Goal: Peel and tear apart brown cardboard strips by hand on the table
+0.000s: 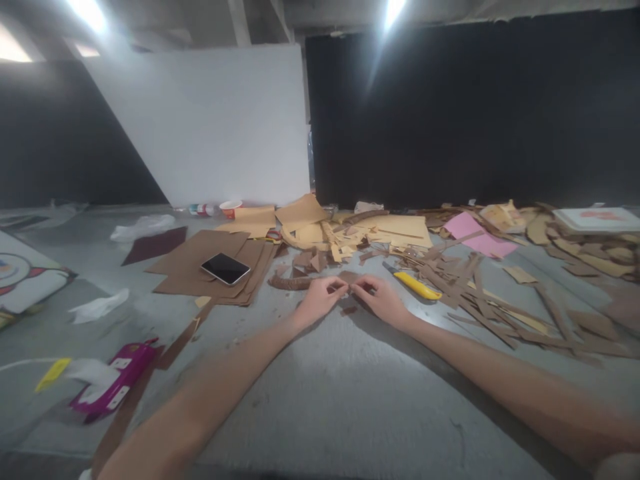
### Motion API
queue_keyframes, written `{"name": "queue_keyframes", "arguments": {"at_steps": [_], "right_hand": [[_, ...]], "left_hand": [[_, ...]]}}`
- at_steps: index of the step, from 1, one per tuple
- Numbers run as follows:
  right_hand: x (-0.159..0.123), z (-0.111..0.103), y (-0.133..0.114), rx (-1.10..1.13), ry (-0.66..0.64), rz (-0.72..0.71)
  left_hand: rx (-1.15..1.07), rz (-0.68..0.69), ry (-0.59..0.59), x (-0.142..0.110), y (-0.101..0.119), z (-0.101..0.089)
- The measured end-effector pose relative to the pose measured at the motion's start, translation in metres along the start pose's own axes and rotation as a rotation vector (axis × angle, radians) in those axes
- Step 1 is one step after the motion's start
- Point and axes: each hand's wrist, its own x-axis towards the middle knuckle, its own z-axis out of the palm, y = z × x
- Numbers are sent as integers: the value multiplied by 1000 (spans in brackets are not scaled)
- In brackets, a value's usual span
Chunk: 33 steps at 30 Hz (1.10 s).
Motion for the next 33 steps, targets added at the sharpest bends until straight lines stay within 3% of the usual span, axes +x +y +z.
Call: {"name": "queue_keyframes", "arguments": {"at_steps": [13, 15, 19, 21, 25, 29, 32, 33], "right_hand": [[0, 2, -2, 13, -46, -27], [0, 2, 0, 27, -11, -9], [2, 2, 3, 78, 121, 25], [3, 3, 3, 116, 145, 58], [3, 3, 4, 195, 111, 124], [3, 2, 5, 160, 84, 114], [3, 1, 6, 129, 65, 100], [3, 1, 7, 121, 62, 101]], "left_hand": [[16, 12, -4, 0, -6, 1], [51, 66, 81, -1, -3, 1], [234, 164, 455, -4, -1, -2], [330, 164, 543, -4, -5, -3], [345, 70, 520, 1, -19, -3], [269, 43, 417, 1, -17, -4], [550, 126, 429, -4, -11, -5], [641, 138, 380, -6, -10, -5]]}}
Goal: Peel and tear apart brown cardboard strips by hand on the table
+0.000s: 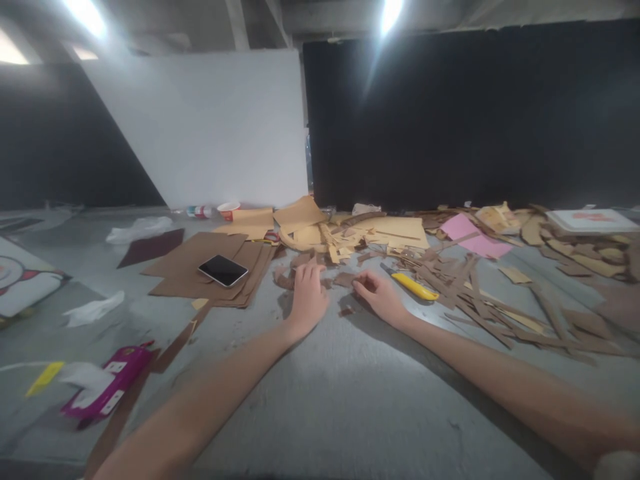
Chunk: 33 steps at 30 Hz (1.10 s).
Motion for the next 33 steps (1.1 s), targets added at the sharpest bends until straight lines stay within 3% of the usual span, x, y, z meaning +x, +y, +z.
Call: {"name": "queue_keyframes", "arguments": {"at_steps": [5, 12, 22, 33], "right_hand": [[0, 1, 1, -24, 14, 0], [1, 0, -4, 49, 7, 55], [1, -1, -5, 173, 37, 66], [2, 1, -2, 215, 65, 97]], "left_hand": [[142, 24, -205, -4, -7, 5], [26, 88, -246, 1, -1, 5], [41, 328, -317, -1, 20, -9], [-55, 299, -357, -1, 26, -14]]}}
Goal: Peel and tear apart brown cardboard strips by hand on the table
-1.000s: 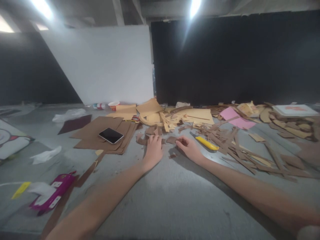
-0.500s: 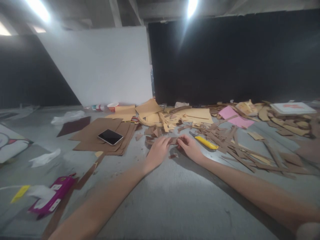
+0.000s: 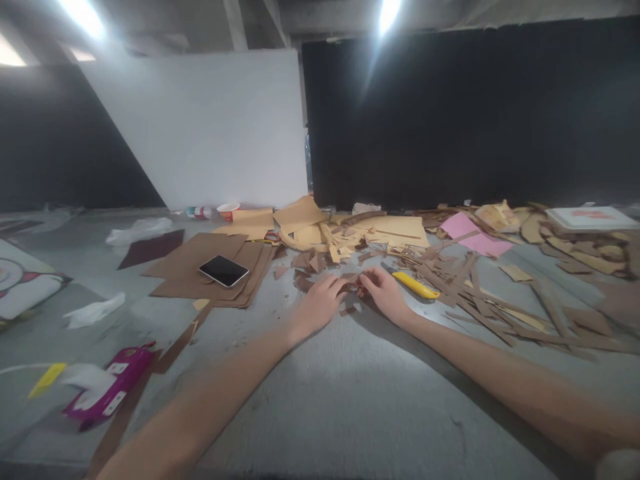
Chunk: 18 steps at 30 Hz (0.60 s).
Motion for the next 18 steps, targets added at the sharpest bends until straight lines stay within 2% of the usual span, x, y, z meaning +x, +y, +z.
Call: {"name": "queue_keyframes", "arguments": {"at_steps": [7, 18], "right_hand": [[-1, -1, -1, 8, 20, -39], [-2, 0, -4, 8, -13, -14]], "left_hand": [[19, -5, 4, 0, -2, 1], [-27, -8, -10, 0, 1, -3]]}}
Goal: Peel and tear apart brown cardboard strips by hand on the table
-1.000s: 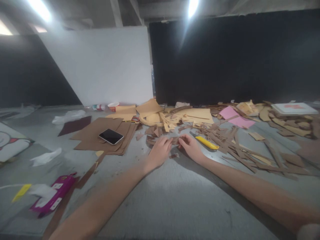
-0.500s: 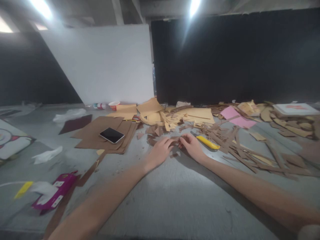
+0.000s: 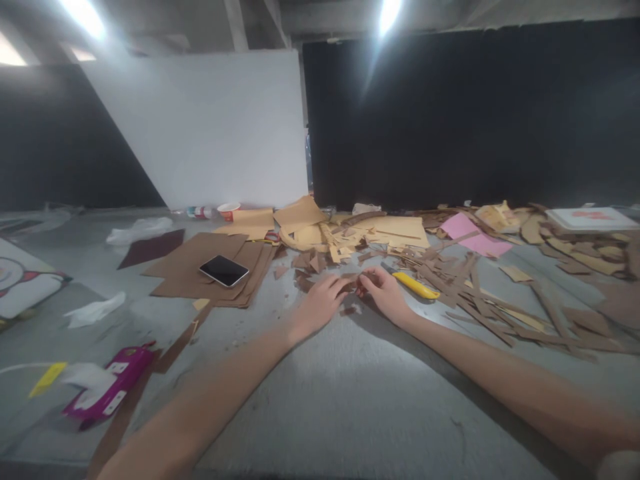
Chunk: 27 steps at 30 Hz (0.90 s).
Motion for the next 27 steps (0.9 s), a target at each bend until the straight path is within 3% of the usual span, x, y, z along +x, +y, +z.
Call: {"name": "queue_keyframes", "arguments": {"at_steps": [18, 24, 27], "right_hand": [[-3, 1, 4, -89, -21, -5], [-2, -1, 5, -181, -35, -144], [-2, -1, 4, -184, -33, -121]], "left_hand": [[-30, 5, 50, -1, -4, 4], [-29, 19, 51, -2, -4, 4], [-36, 18, 40, -2, -3, 3]]}}
